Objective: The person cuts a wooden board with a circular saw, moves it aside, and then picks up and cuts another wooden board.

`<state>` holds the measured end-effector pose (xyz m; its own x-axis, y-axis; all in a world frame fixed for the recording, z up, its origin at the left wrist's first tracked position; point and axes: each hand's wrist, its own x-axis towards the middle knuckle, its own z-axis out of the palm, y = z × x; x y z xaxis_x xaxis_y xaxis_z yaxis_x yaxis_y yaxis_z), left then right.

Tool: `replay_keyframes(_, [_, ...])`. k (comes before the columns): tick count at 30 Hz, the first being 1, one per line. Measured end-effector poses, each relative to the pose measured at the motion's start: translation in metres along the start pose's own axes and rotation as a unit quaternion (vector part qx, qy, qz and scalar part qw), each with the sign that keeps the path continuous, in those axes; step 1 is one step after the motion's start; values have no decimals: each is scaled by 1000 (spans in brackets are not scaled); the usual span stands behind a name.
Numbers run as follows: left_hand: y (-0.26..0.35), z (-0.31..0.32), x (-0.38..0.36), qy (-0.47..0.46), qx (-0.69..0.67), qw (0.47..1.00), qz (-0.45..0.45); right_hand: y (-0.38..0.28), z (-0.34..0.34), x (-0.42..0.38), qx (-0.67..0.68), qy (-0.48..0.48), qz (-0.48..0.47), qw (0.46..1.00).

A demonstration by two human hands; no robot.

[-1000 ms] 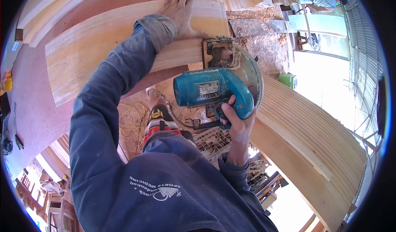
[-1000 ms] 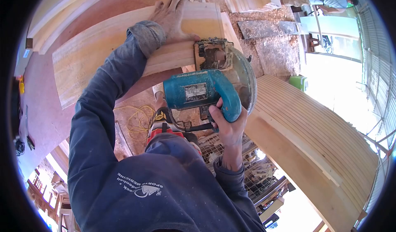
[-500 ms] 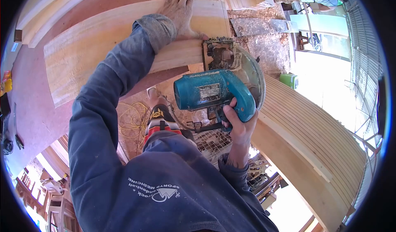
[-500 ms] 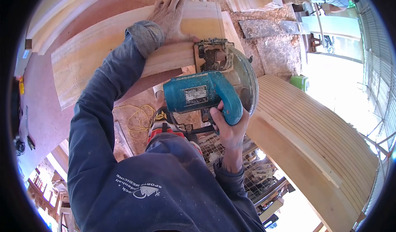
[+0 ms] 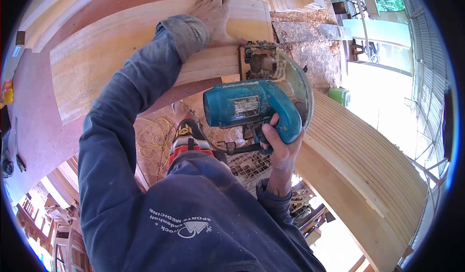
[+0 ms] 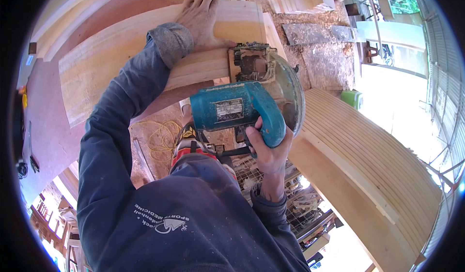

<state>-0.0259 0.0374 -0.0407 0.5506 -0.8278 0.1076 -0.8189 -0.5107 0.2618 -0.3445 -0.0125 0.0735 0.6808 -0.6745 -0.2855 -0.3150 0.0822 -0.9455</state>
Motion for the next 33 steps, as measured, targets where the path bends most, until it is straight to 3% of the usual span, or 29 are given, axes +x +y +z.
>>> replay_keyframes(33, [2,6,-1,25,13,999,-20,-6,1,8,3,-10,-3,1000])
